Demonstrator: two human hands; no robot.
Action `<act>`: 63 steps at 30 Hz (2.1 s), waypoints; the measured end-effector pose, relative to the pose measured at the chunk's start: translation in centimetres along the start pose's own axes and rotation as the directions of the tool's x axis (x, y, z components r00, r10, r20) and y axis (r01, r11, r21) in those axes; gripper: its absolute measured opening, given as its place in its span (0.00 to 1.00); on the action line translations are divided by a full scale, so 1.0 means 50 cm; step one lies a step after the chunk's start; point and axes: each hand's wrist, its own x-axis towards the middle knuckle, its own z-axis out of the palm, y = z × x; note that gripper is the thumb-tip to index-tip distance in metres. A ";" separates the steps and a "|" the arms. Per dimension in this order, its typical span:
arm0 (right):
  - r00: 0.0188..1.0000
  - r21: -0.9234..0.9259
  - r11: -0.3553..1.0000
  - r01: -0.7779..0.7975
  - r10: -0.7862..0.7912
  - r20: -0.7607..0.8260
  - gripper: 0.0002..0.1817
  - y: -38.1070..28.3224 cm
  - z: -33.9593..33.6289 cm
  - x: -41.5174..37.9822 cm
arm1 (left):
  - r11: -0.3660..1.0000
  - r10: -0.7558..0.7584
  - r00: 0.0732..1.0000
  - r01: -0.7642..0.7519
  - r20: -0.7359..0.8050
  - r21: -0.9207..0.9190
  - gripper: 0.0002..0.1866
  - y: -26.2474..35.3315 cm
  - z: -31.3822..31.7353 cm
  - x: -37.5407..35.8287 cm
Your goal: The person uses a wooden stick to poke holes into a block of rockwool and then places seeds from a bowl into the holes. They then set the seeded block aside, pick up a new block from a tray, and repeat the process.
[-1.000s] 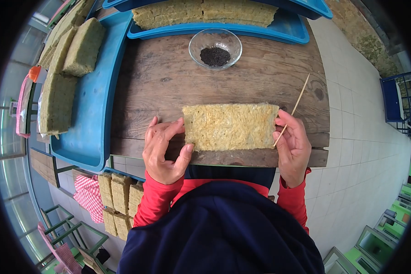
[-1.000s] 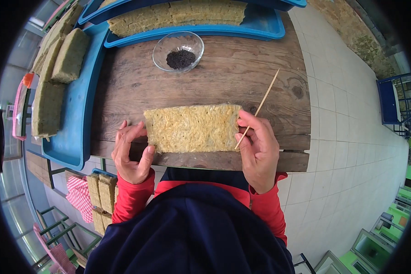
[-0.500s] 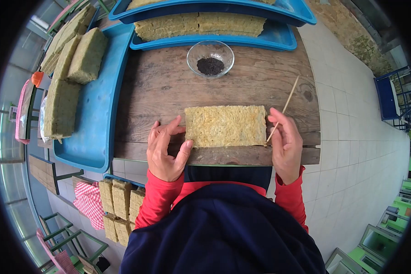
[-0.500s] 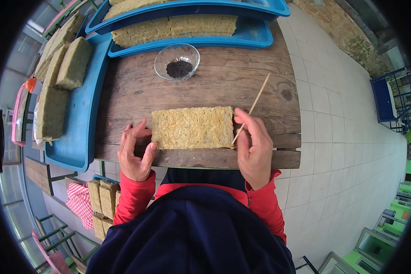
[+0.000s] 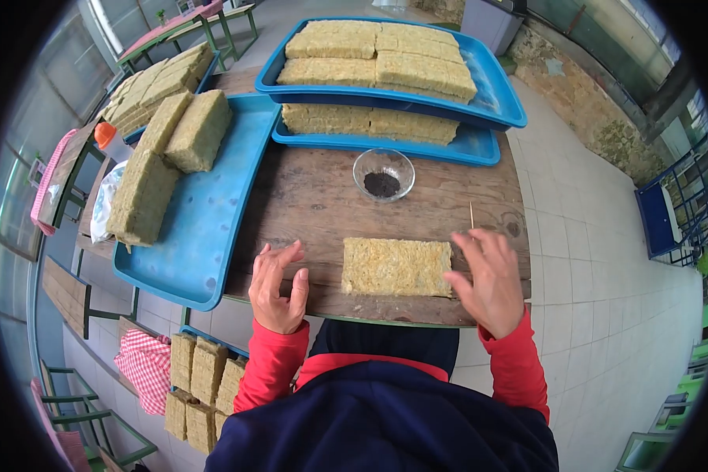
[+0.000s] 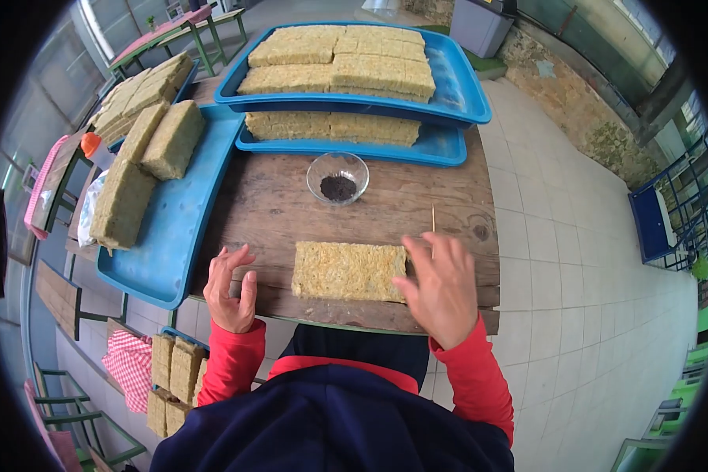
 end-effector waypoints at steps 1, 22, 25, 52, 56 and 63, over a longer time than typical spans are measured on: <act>0.991 0.095 0.987 0.128 -0.131 0.025 0.30 -0.017 0.000 0.012 | 1.000 0.004 1.000 -0.004 -0.026 0.005 0.16 -0.009 0.002 0.001; 0.834 0.109 0.839 0.532 -0.542 0.100 0.41 -0.104 -0.132 0.499 | 0.996 -0.047 0.996 0.053 -0.074 0.077 0.18 -0.026 0.022 0.001; 0.867 0.106 0.883 0.458 -0.470 0.167 0.42 -0.103 -0.066 0.631 | 0.994 -0.058 0.996 0.064 -0.064 0.086 0.18 -0.026 0.021 0.001; 0.836 0.100 0.831 0.547 -0.549 -0.018 0.30 -0.240 0.007 0.700 | 0.992 -0.063 0.998 0.064 -0.019 0.107 0.19 -0.021 0.017 0.006; 0.817 0.456 0.762 0.461 -0.565 0.119 0.26 -0.397 0.068 0.685 | 0.992 -0.064 0.998 0.064 -0.007 0.109 0.19 -0.023 0.017 0.003; 0.891 0.762 0.572 -0.304 -0.113 0.440 0.35 -0.495 0.295 0.708 | 0.992 -0.053 0.999 0.054 -0.013 0.117 0.19 -0.029 0.020 -0.001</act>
